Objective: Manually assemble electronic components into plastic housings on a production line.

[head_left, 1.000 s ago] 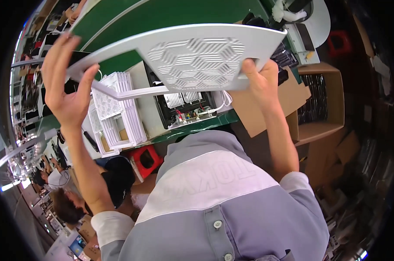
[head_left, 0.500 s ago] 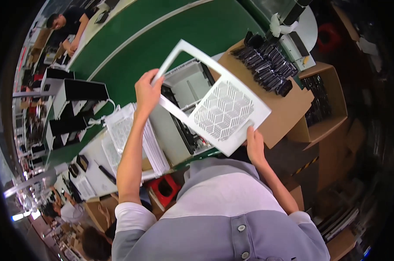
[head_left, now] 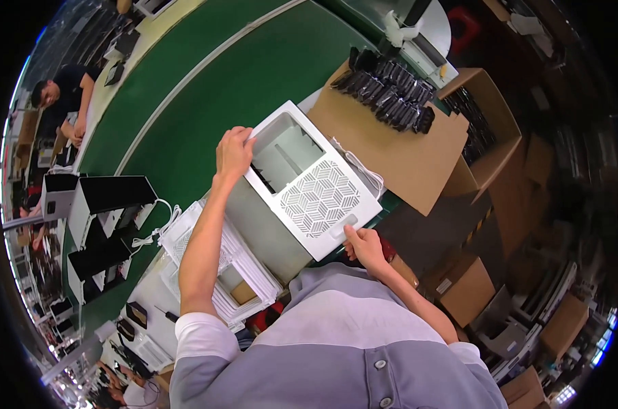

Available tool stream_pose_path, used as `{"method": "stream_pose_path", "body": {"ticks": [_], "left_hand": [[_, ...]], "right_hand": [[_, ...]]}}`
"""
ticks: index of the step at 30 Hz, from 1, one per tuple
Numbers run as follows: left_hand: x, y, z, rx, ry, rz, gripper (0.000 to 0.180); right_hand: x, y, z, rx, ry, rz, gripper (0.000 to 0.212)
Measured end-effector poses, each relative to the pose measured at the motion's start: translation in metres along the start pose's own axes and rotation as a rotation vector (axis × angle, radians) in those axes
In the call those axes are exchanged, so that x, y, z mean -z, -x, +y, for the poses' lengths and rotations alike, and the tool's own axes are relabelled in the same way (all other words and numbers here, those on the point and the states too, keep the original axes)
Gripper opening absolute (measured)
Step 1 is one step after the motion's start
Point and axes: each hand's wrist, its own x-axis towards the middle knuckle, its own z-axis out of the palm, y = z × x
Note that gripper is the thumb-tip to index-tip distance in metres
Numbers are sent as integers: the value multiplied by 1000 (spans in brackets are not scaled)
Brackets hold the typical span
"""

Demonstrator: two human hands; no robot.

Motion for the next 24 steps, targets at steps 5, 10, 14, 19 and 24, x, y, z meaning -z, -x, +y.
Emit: {"method": "stream_pose_path", "body": {"ticks": [5,10,14,19,24], "left_hand": [[6,-2,13,146,-44,-119,27],[11,-21,31,159,-199,-296,33],[-17,-44,32,196,-245,-327,40],[-14,-42,35,206,-253,-366,38],[-14,-46,38,205,-259,-365,41]], "right_hand": [[3,2,-1,-26,2,11,58],[6,11,-1,151,247,108,49],[-4,26,-24,409,490,199,28],[-40,18,-76,1118,811,292,58],[-58,-6,-58,1309,1082,236,80]]}}
